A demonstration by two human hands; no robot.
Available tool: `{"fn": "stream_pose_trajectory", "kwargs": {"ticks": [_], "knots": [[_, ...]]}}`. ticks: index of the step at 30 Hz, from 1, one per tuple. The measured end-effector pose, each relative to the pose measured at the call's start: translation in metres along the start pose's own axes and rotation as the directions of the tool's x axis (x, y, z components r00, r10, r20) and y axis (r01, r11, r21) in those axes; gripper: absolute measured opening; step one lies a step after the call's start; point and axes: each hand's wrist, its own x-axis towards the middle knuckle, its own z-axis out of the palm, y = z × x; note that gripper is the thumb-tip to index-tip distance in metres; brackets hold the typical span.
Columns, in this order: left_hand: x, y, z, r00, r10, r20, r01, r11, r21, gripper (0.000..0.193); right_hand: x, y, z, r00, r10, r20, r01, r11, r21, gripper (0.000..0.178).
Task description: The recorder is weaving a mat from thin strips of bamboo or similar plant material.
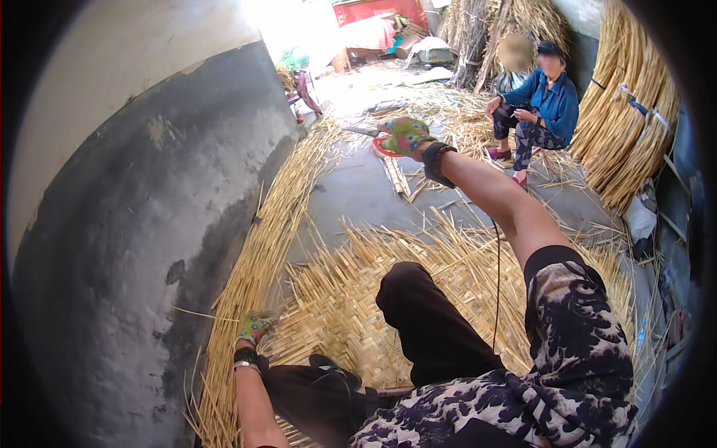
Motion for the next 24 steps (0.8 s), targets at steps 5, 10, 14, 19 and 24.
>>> {"fn": "stream_pose_trajectory", "kwargs": {"ticks": [5, 10, 14, 19, 24], "knots": [[0.015, 0.013, 0.011, 1.0, -0.023, 0.017, 0.021, 0.996, 0.083, 0.026, 0.004, 0.03, 0.008, 0.987, 0.16, 0.026, -0.159, 0.986, -0.06, 0.036], [0.029, 0.036, 0.024, 0.998, -0.04, 0.041, 0.034, 0.991, 0.133, 0.026, -0.012, 0.084, 0.032, 0.85, 0.213, 0.482, 0.036, 0.889, -0.457, 0.046], [0.035, 0.009, 0.024, 0.992, -0.096, 0.081, 0.09, 0.993, 0.076, 0.024, -0.06, 0.082, 0.036, 0.48, 0.28, 0.831, 0.032, 0.941, -0.336, 0.043], [0.035, 0.018, 0.029, 0.993, 0.103, 0.059, -0.115, 0.961, 0.252, 0.031, -0.079, 0.14, 0.055, 0.856, 0.335, 0.395, -0.191, 0.913, -0.361, 0.028], [0.028, -0.034, 0.016, 0.969, 0.236, 0.07, -0.239, 0.971, 0.032, 0.039, -0.091, 0.161, 0.073, 0.856, 0.221, 0.467, -0.097, 0.957, -0.275, 0.026]]}}
